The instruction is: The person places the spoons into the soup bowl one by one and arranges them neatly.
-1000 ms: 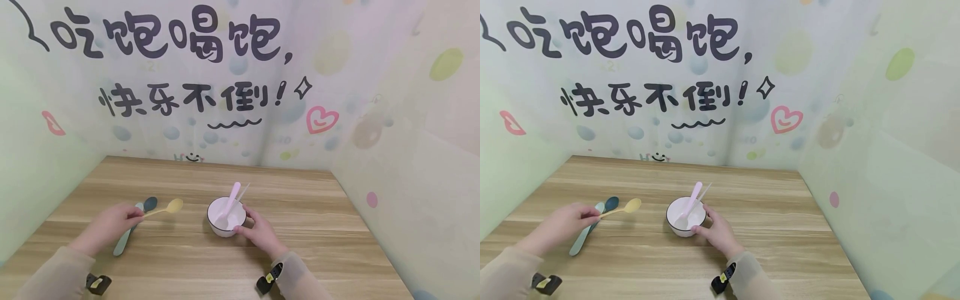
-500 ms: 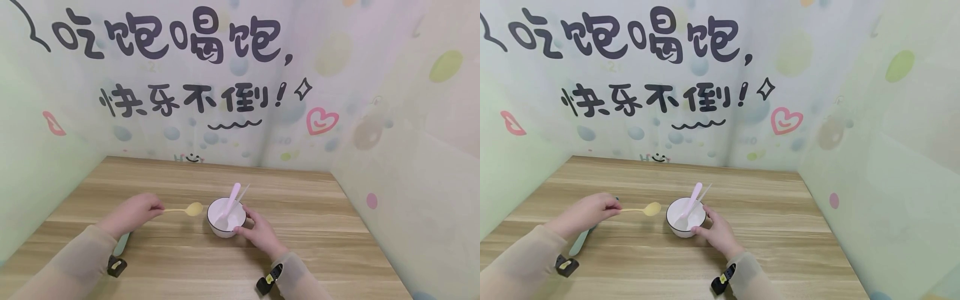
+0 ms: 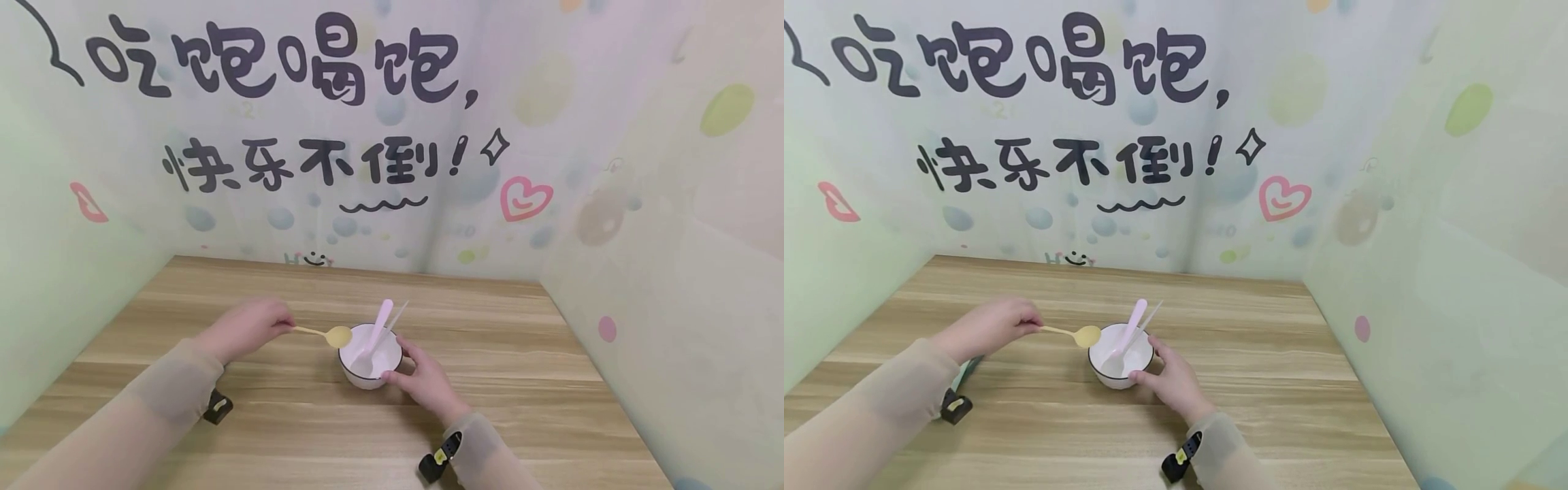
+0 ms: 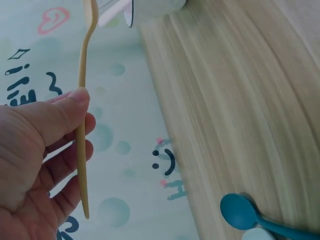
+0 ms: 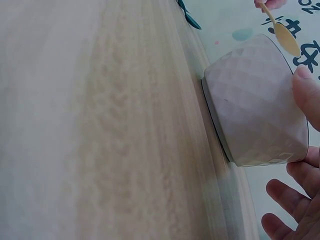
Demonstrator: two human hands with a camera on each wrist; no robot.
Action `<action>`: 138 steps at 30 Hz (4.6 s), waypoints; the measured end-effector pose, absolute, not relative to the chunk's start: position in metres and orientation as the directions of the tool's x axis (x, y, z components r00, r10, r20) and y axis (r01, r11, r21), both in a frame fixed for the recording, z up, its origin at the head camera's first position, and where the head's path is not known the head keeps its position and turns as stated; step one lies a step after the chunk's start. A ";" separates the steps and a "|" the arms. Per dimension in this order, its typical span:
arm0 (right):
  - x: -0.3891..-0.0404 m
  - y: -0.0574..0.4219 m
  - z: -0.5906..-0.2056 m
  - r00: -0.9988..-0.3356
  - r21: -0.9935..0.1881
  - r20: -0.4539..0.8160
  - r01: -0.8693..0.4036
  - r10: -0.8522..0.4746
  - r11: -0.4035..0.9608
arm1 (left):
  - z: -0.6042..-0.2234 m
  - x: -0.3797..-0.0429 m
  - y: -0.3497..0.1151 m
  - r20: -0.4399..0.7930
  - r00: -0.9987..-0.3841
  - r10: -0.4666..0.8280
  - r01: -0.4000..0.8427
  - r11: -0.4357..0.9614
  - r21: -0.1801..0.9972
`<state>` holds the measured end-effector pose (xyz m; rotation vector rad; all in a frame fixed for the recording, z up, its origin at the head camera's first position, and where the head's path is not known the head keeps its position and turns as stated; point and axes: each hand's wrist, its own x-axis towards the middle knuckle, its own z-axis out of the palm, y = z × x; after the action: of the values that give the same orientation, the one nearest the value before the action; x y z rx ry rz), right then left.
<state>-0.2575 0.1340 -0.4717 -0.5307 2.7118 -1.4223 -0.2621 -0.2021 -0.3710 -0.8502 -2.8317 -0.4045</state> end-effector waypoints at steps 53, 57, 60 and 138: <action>-0.254 0.132 -0.469 -0.942 -0.806 0.130 -0.282 -0.308 0.520 | -0.381 -0.322 -0.126 0.181 -0.480 0.858 0.770 0.511 -0.381; -0.254 0.133 -0.470 -0.943 -0.805 0.132 -0.281 -0.305 0.522 | -0.384 -0.322 -0.123 0.154 -0.498 0.853 0.768 0.517 -0.378; -0.254 0.133 -0.471 -0.944 -0.799 0.130 -0.281 -0.302 0.532 | -0.387 -0.322 -0.121 0.141 -0.527 0.838 0.761 0.539 -0.362; -0.256 0.131 -0.475 -0.942 -0.806 0.142 -0.288 -0.303 0.517 | -0.395 -0.321 -0.122 0.372 -0.615 0.695 0.683 0.705 -0.189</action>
<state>-0.2560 0.1313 -0.4748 -0.5305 2.7216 -1.4419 -0.3213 -0.1223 -0.3946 -1.0647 -2.4939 0.0393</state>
